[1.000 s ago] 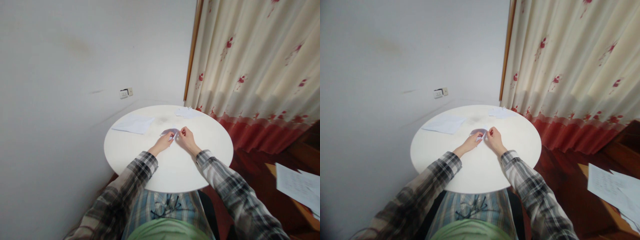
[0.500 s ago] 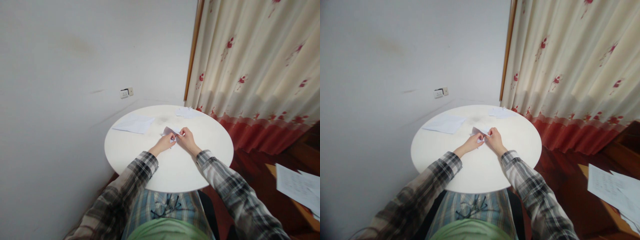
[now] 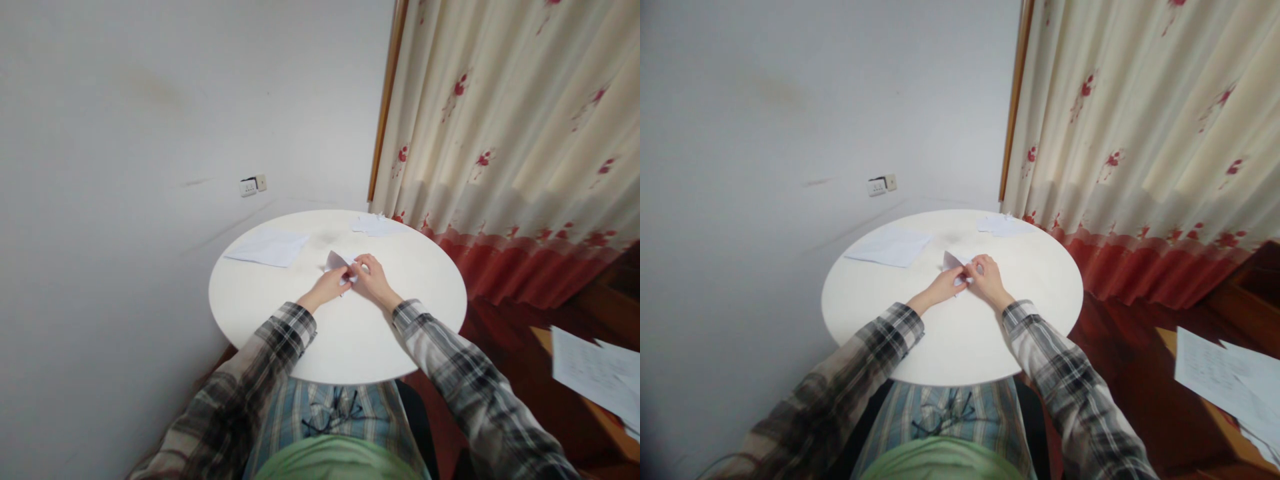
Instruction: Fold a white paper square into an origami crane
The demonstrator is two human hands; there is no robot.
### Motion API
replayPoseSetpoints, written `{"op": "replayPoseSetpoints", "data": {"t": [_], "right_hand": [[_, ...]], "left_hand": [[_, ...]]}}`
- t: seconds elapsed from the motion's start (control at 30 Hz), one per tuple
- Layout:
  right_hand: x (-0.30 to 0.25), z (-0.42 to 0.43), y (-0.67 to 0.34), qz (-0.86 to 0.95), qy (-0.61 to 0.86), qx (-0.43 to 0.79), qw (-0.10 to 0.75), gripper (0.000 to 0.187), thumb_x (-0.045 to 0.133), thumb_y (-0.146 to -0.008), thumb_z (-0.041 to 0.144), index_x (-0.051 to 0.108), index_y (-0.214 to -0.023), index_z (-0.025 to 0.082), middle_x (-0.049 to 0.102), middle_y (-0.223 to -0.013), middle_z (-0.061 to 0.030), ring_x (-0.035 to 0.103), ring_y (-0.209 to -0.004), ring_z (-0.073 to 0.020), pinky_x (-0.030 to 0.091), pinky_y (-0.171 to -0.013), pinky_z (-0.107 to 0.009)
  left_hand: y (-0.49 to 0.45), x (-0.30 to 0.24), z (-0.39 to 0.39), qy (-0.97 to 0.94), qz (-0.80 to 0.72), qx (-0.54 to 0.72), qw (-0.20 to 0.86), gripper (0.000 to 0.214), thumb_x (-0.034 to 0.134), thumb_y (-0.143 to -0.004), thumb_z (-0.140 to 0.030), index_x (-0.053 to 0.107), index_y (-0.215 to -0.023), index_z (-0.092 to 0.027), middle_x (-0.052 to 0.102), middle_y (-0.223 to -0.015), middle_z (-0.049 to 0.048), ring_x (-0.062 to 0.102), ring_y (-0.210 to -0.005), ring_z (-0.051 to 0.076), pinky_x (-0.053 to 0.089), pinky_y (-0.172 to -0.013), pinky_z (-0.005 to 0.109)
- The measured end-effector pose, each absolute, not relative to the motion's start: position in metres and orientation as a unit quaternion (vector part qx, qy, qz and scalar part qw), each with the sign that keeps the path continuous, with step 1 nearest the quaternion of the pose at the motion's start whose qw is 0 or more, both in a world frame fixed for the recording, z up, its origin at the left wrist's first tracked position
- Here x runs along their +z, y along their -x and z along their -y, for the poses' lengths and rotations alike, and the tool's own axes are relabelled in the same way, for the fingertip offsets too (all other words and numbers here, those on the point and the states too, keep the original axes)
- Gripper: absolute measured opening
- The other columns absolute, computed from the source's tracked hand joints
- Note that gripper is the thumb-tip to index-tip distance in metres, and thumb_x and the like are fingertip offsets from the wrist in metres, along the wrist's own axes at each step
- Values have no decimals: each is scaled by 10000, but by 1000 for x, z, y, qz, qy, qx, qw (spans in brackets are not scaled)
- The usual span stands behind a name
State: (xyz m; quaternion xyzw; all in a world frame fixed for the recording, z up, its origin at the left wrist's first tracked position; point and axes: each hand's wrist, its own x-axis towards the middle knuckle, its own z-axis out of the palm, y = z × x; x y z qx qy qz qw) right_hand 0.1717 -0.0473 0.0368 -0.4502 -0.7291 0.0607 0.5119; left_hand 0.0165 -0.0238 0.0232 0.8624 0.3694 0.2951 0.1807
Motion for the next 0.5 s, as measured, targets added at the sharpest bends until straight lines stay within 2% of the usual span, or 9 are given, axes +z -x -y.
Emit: {"op": "replayPoseSetpoints", "data": {"t": [0.07,0.2,0.33,0.5], "right_hand": [[37,47,-172,732,446,67,511,165,457,-790,213,551,-656,189,610,-895,-62,529,-885,-178,391,-824,-337],[32,43,-172,740,458,40,490,111,512,-714,156,603,-658,188,626,-964,-54,530,-950,-196,374,-882,-365],[26,36,-175,738,464,32,489,236,468,-687,76,663,-745,198,628,-1003,-45,527,-991,-192,363,-922,-369],[22,32,-178,727,470,38,499,309,418,-704,44,671,-797,197,612,-932,-58,542,-914,-180,423,-847,-335]], "left_hand": [[-16,23,24,-860,-372,299,179,198,527,-723,-221,545,-916,-181,627,-861,24,578,-788,163,438,-742,269],[-15,24,25,-860,-373,303,170,115,533,-707,-221,538,-817,-185,608,-787,2,566,-727,147,427,-693,250],[-14,24,26,-866,-354,305,176,38,509,-718,-202,530,-744,-184,594,-727,-13,558,-691,131,422,-672,234],[-14,23,25,-870,-334,315,182,109,519,-734,-224,556,-831,-190,626,-837,1,582,-809,146,428,-752,243]]}}
